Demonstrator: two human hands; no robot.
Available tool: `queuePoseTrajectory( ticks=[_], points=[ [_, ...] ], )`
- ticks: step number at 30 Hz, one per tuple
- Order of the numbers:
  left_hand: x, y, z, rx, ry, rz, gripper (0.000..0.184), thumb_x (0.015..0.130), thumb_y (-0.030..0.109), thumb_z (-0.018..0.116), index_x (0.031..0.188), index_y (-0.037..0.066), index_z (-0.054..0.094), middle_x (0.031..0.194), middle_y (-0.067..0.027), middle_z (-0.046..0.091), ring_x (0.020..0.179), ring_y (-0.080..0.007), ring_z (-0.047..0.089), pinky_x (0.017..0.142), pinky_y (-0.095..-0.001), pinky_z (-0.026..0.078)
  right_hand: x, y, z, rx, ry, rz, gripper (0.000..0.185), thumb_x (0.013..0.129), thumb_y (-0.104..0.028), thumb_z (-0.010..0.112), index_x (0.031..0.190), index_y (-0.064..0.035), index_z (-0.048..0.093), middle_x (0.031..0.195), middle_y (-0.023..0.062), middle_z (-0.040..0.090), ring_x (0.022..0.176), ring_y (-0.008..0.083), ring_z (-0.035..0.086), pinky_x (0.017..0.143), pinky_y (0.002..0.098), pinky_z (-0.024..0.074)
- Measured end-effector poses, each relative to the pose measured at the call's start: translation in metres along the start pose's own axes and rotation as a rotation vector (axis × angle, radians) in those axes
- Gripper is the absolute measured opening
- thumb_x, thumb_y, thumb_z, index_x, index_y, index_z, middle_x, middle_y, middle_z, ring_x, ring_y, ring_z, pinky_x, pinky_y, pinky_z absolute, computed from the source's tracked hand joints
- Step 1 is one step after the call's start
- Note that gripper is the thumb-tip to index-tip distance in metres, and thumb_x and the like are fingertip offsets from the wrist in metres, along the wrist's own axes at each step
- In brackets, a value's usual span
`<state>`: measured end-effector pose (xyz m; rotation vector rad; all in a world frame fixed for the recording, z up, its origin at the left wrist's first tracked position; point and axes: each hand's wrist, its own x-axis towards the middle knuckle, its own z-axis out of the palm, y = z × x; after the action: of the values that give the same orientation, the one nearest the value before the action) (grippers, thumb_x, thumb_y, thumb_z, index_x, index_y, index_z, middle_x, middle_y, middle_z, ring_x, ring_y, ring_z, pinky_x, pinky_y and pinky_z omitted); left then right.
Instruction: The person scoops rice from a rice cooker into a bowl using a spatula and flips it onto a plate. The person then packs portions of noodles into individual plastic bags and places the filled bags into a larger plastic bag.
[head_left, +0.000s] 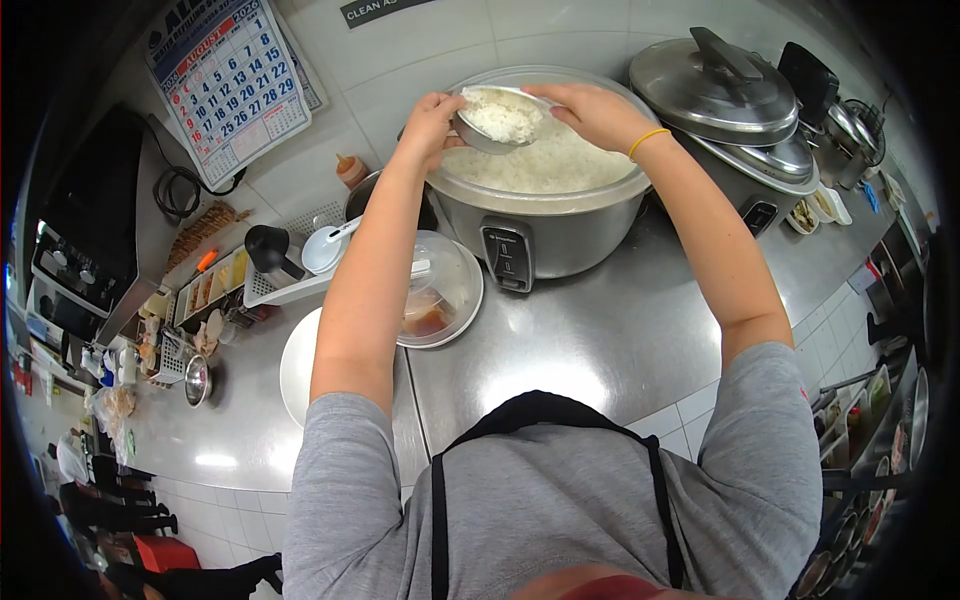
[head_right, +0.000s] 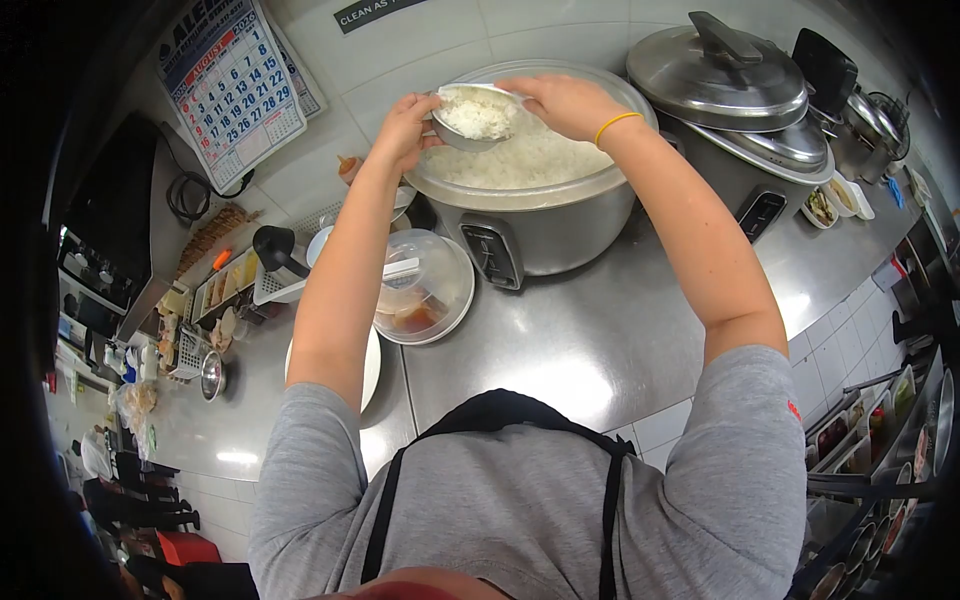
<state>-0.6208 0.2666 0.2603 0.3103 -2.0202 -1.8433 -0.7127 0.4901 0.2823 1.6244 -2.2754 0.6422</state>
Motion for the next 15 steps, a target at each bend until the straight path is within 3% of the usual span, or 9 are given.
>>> queuePoseTrajectory(
  ticks=[2, 11, 15],
  points=[
    [0.003, -0.003, -0.005, -0.042, -0.047, -0.015, 0.016, 0.084, 0.022, 0.054, 0.088, 0.007, 0.048, 0.090, -0.0066, 0.055, 0.080, -0.0187, 0.057, 0.067, -0.0341, 0.050, -0.008, -0.005, -0.006, -0.167, -0.055, -0.017, 0.039, 0.089, -0.015, 0.044, 0.126, -0.0251, 0.043, 0.097, 0.0125, 0.055, 0.091, 0.0290, 0.054, 0.079, 0.0381, 0.0428],
    [-0.007, -0.007, 0.010, -0.286, 0.006, -0.050, 0.029, 0.085, 0.017, 0.050, 0.105, -0.002, 0.041, 0.106, -0.0159, 0.046, 0.094, -0.0295, 0.052, 0.073, -0.0423, 0.050, -0.023, -0.013, -0.004, -0.207, 0.049, -0.059, 0.038, 0.088, -0.015, 0.045, 0.122, -0.0327, 0.047, 0.083, 0.0079, 0.047, 0.074, 0.0236, 0.051, 0.067, 0.0358, 0.0429],
    [-0.004, -0.013, 0.017, -0.291, 0.097, -0.025, 0.026, 0.085, 0.016, 0.049, 0.102, -0.002, 0.041, 0.105, -0.0160, 0.047, 0.094, -0.0285, 0.052, 0.073, -0.0447, 0.051, -0.022, 0.003, 0.009, -0.214, 0.034, -0.034, 0.037, 0.089, -0.013, 0.044, 0.123, -0.0273, 0.047, 0.086, 0.0070, 0.048, 0.074, 0.0209, 0.052, 0.067, 0.0328, 0.0438]
  ],
)
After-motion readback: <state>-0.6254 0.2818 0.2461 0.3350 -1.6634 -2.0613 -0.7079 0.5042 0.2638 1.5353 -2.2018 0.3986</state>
